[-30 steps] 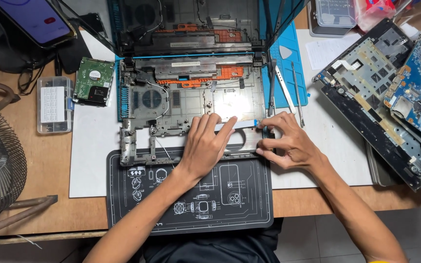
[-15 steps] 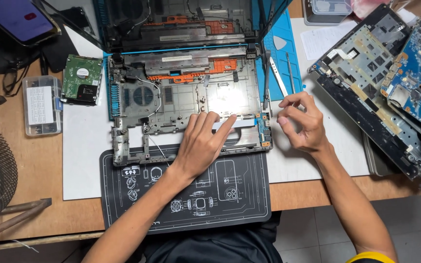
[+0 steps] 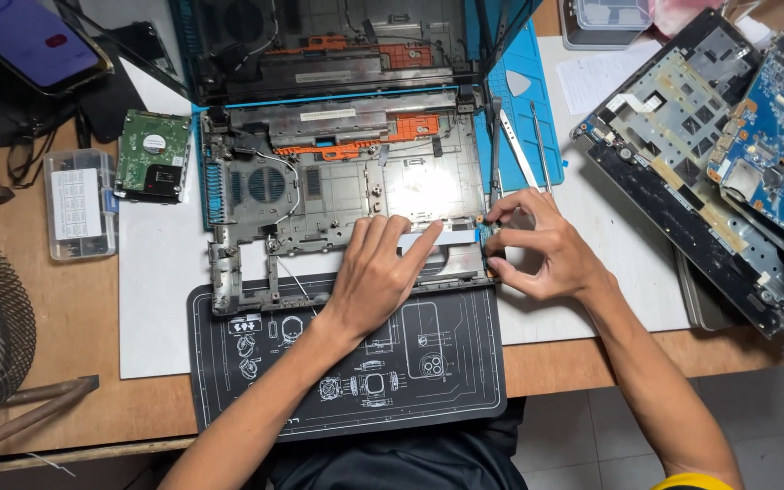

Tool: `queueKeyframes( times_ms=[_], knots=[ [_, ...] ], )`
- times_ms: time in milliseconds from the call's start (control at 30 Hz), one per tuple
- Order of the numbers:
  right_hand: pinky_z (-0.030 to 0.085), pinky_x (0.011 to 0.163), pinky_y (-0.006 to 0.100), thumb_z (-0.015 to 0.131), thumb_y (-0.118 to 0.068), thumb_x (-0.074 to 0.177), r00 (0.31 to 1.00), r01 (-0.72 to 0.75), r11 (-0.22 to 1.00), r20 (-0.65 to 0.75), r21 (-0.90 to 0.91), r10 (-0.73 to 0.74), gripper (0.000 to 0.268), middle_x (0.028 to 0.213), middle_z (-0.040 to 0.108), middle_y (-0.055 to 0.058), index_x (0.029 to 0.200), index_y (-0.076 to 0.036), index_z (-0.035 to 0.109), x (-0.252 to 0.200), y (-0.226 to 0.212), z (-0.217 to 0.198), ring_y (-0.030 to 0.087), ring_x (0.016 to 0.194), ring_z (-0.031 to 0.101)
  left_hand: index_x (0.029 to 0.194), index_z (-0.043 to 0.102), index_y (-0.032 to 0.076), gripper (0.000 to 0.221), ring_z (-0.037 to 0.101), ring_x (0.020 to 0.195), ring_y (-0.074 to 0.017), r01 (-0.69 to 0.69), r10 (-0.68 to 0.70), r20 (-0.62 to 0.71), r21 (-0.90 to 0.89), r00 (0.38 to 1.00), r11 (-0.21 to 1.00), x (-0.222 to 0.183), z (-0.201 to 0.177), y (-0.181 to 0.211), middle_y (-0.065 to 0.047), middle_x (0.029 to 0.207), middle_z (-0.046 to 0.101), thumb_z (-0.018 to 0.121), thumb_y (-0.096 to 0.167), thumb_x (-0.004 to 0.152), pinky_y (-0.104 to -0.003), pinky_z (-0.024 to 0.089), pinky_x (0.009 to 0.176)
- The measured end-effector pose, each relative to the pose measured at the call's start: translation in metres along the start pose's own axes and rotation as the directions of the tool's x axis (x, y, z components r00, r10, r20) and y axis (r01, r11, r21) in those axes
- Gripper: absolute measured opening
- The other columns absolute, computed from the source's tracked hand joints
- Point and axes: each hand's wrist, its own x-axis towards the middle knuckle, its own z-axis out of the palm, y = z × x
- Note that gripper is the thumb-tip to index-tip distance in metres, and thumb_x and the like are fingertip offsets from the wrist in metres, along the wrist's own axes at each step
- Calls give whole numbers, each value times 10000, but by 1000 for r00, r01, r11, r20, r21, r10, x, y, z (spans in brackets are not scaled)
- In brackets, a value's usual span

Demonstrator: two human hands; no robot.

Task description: Disconnecting internal ribbon cables and manipulating small electronic components inside a laptop chassis during a repair process.

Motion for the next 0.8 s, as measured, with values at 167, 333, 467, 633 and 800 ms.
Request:
queueKeyframes(
  times_ms=[167, 333, 467, 633, 800],
  knots=[
    [475, 911, 382, 751, -320, 818, 1000, 19, 999, -18, 38, -18, 86, 1109, 658, 71, 804, -237, 770, -6, 5, 4, 247, 978, 639, 1280, 676, 95, 286, 512, 797, -243, 6, -6, 0, 7, 1000, 1000, -3, 4, 1, -77, 919, 502, 618, 154, 1006, -388, 469, 808],
    [472, 900, 383, 743, -341, 833, 996, 78, 997, -45, 22, -77, 120, 1126, 659, 66, 757, -253, 772, -8, 1, 9, 245, 971, 632, 1266, 683, 90, 279, 513, 793, -237, 14, -14, 4, -2, 1000, 1000, -1, 0, 3, -78, 912, 503, 626, 149, 1000, -391, 467, 805],
    [466, 891, 385, 729, -380, 849, 989, 130, 989, -63, -66, -134, 141, 1171, 644, 52, 772, -270, 772, -9, 0, 9, 238, 986, 613, 1258, 683, 84, 267, 524, 797, -247, 10, -10, 1, -3, 1000, 1000, 0, 0, 2, -85, 911, 508, 621, 149, 1006, -394, 465, 812],
    [456, 883, 388, 712, -393, 879, 986, 158, 984, -42, -88, -162, 158, 1211, 627, 31, 781, -275, 752, -4, -1, 15, 241, 1027, 606, 1255, 681, 78, 269, 529, 798, -249, -1, 2, 15, -11, 1000, 1000, 0, 0, 2, -89, 910, 511, 632, 137, 997, -400, 463, 812],
    [384, 925, 395, 670, -498, 882, 991, 94, 993, 101, -69, -87, 294, 1283, 583, 24, 722, -252, 661, -1, 1, 18, 253, 1141, 520, 1286, 663, 91, 287, 526, 807, -248, 6, -6, 40, -4, 999, 1000, -5, 8, -1, -84, 920, 505, 611, 151, 1011, -400, 460, 827]
  ],
)
